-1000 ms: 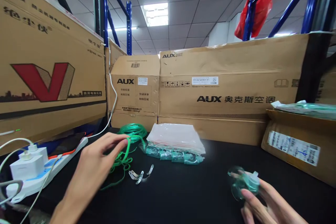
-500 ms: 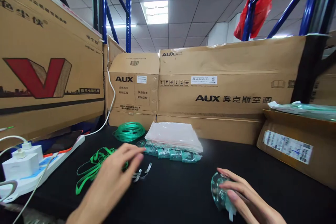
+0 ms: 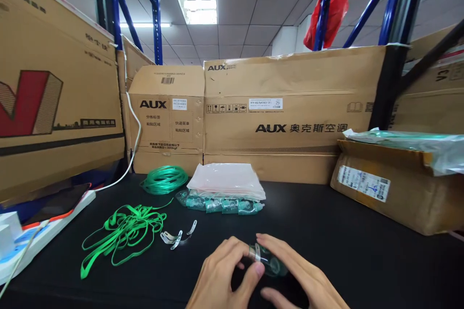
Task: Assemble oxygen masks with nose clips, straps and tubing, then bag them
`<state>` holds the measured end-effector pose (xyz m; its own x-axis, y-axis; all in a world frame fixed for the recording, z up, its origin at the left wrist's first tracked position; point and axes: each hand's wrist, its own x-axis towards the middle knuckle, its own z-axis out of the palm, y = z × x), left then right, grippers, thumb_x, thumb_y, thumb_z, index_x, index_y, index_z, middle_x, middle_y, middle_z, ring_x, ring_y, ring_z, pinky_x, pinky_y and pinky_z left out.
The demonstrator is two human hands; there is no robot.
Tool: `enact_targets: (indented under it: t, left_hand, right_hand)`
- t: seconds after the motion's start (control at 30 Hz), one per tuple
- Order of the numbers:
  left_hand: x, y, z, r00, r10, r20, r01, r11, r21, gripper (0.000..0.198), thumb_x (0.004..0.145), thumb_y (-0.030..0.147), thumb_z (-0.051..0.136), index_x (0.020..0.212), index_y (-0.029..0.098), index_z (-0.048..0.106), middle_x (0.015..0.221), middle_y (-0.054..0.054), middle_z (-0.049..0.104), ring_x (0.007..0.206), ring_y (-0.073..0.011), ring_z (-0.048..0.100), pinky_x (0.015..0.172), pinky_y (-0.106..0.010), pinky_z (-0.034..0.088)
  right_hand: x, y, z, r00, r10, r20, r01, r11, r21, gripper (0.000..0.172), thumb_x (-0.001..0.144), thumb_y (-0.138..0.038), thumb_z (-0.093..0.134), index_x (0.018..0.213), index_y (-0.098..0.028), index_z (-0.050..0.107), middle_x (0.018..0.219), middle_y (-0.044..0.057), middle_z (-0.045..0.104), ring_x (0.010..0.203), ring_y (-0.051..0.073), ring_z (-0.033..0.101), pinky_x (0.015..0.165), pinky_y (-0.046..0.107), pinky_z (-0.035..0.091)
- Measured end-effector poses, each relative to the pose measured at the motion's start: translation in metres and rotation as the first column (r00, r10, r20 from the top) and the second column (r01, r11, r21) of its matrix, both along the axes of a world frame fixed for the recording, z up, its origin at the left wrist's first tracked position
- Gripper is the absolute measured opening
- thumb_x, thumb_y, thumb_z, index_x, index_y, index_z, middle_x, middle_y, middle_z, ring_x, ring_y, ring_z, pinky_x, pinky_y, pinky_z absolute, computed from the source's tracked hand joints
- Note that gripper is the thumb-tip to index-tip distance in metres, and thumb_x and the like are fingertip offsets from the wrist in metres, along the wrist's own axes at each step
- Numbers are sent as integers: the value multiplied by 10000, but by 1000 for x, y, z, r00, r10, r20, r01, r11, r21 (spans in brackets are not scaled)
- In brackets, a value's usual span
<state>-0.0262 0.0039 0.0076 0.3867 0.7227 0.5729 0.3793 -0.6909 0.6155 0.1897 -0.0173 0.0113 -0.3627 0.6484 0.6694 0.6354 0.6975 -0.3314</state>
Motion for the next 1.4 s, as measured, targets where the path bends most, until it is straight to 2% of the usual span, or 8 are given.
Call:
enact_targets:
  t: [0.13,0.37,0.63,0.87,1.0,1.17,1.27,1.4]
  left_hand:
    - [-4,-1,5,989,-88,120,100,990,-95,205,1007,276,572,912,195,735,968,-49,730,907,-184,690,849,-254,493]
    - [-14,-4,17,992,-120,46,129,936,-328,384,1022,407,529,851,185,791,821,-22,660,788,-173,603,720,-245,426]
    - [-9,-5,19,988,-121,97,150,905,-397,230,897,220,579,834,176,795,807,-18,692,784,-170,619,724,-235,451]
    - [-5,-4,10,995,-81,64,97,945,-312,182,856,183,586,901,153,760,790,-3,624,524,-75,531,465,-157,387]
    - [-2,-6,9,995,-75,70,91,960,-264,160,861,174,610,888,169,767,877,-25,657,544,-50,536,456,-124,372]
    - [0,-9,10,970,-15,242,119,899,-421,124,904,289,653,936,169,648,891,-17,657,454,-29,528,351,-85,399]
    - [0,-11,7,955,-52,291,171,902,-398,152,927,306,650,889,159,642,908,-28,665,493,-57,633,390,-100,518]
    - [1,-11,-1,971,-85,224,125,977,-173,177,881,195,685,1040,182,761,1055,-86,745,748,-160,786,498,-113,601]
  right_hand:
    - [-4,-1,6,999,-24,-48,19,995,-93,360,980,-370,668,1335,-331,712,1299,34,779,1159,266,758,1025,329,599]
    - [2,0,7,999,24,-37,-33,965,-260,413,952,-370,724,1363,-393,689,1398,30,720,1289,261,676,1084,358,549]
    - [2,-1,18,990,120,-80,-139,940,-311,365,998,-343,657,1352,-421,693,1394,30,717,1271,252,684,1065,343,551]
    - [-5,-4,11,992,46,-114,-75,962,-263,379,972,-318,677,1345,-374,709,1340,31,753,1256,252,696,1053,328,566]
    - [-12,-4,10,991,62,-121,-85,977,-196,409,924,-201,675,1316,-302,737,1225,58,807,1102,232,771,976,290,603]
    - [-15,-4,11,988,36,-151,-65,980,-186,322,927,-194,668,1211,-280,793,1144,59,830,1003,217,795,903,255,623]
    - [-13,-3,11,985,18,-170,-52,980,-194,290,945,-218,661,1197,-259,797,1141,74,829,1003,224,796,895,260,628]
    - [-12,-2,10,980,-13,-199,-27,980,-196,275,949,-243,675,1194,-267,798,1143,72,829,998,235,799,893,272,635]
